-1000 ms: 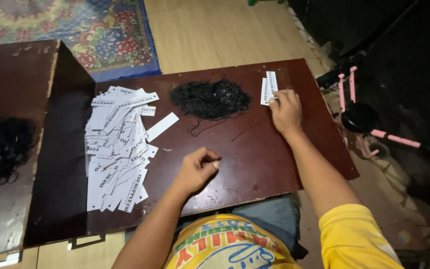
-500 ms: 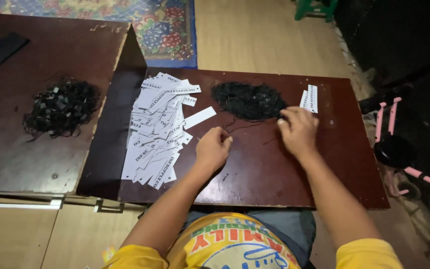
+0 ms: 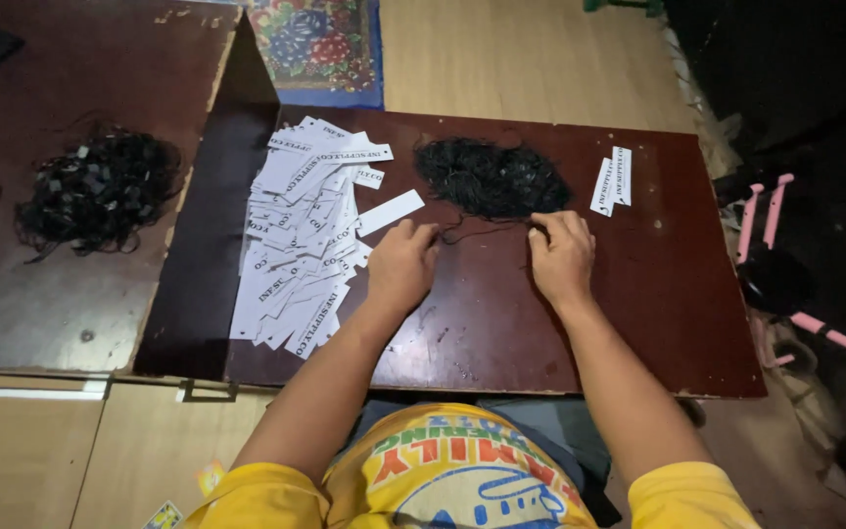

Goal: The person sits at a low table and repeatedly picks up small white paper labels and black cables. They thread the cable through a hole in the label and place the assembled item on the table.

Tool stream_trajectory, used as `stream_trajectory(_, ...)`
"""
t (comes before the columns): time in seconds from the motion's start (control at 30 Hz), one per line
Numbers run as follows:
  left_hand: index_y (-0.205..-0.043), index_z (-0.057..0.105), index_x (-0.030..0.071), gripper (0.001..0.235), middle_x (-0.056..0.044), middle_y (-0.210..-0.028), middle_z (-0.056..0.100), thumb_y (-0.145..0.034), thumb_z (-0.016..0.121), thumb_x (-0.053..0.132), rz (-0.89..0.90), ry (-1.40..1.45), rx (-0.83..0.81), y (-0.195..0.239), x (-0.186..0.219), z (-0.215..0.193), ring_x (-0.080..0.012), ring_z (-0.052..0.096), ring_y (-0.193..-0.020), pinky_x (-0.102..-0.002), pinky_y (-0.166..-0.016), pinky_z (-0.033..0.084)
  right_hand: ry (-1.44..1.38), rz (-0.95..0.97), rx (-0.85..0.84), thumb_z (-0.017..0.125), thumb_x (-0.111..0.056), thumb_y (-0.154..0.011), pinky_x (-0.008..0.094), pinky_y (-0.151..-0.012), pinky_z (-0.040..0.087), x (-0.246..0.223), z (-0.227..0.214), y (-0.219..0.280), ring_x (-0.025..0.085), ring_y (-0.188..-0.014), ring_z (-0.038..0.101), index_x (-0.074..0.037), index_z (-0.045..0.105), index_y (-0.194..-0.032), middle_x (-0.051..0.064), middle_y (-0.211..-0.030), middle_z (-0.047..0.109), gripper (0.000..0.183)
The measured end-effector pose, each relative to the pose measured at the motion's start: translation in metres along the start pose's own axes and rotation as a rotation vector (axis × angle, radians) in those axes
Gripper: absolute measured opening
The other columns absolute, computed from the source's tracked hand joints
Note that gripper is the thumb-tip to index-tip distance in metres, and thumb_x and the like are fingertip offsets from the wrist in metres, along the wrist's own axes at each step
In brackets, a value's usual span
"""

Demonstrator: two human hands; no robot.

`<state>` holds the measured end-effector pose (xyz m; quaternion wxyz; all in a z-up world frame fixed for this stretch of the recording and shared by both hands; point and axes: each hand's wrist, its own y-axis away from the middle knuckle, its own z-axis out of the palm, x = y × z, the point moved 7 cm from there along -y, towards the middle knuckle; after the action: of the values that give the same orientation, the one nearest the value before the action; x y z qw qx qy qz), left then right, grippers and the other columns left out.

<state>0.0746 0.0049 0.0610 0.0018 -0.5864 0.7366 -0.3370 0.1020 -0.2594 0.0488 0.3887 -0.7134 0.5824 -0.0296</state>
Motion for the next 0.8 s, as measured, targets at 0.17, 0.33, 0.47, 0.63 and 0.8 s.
stream_trajectory(0.17, -0.109, 0.069, 0.02, 0.026, -0.004, -0.085, 0.058, -0.085, 0.075, 0.025, -0.052, 0.059, 0.015, 0.004, -0.014, 0.016, -0.0281, 0.067, -0.077, -0.038, -0.067, 0.057, 0.038, -0.237, 0.014, 0.075, -0.014, -0.087, 0.04, -0.08, 0.048, -0.012, 0.012, 0.004, 0.026, -0.097, 0.064, -0.02, 0.078, -0.106, 0.0, -0.1, 0.063, 0.02)
stream_trajectory(0.33, -0.118, 0.069, 0.028, 0.031, -0.001, -0.09, 0.058, -0.087, 0.073, 0.028, 0.048, 0.009, -0.034, 0.0, 0.005, 0.001, -0.0259, 0.067, -0.08, -0.037, -0.068, 0.057, 0.086, -0.426, -0.015, 0.074, -0.016, -0.086, 0.035, -0.079, 0.046, -0.037, 0.013, 0.005, 0.02, -0.097, 0.064, -0.025, 0.078, -0.104, -0.005, -0.1, 0.064, 0.02)
stream_trajectory(0.47, -0.113, 0.072, 0.026, 0.025, -0.002, -0.09, 0.056, -0.087, 0.072, 0.029, 0.062, -0.032, -0.052, 0.001, 0.0, 0.014, -0.0263, 0.067, -0.079, -0.038, -0.067, 0.057, 0.087, -0.392, -0.017, 0.074, -0.016, -0.087, 0.036, -0.076, 0.046, -0.029, 0.017, 0.008, 0.023, -0.095, 0.064, -0.02, 0.077, -0.104, -0.002, -0.099, 0.063, 0.018)
stream_trajectory(0.63, -0.129, 0.065, 0.021, 0.037, -0.007, -0.094, 0.061, -0.093, 0.068, 0.023, -0.042, 0.086, -0.123, -0.006, -0.008, 0.018, -0.031, 0.07, -0.083, -0.043, -0.073, 0.06, 0.082, -0.391, 0.005, 0.075, -0.015, -0.086, 0.037, -0.076, 0.046, -0.033, 0.015, 0.007, 0.023, -0.093, 0.064, -0.019, 0.077, -0.104, -0.001, -0.097, 0.063, 0.018)
stream_trajectory(0.8, -0.127, 0.064, 0.023, 0.036, -0.005, -0.096, 0.063, -0.091, 0.071, 0.028, -0.076, -0.006, -0.159, -0.013, -0.018, 0.04, -0.0292, 0.073, -0.078, -0.041, -0.069, 0.061, 0.001, -0.382, -0.075, 0.075, -0.017, -0.083, 0.037, -0.073, 0.047, -0.054, 0.027, 0.005, 0.023, -0.089, 0.064, -0.021, 0.077, -0.104, -0.002, -0.093, 0.062, 0.021)
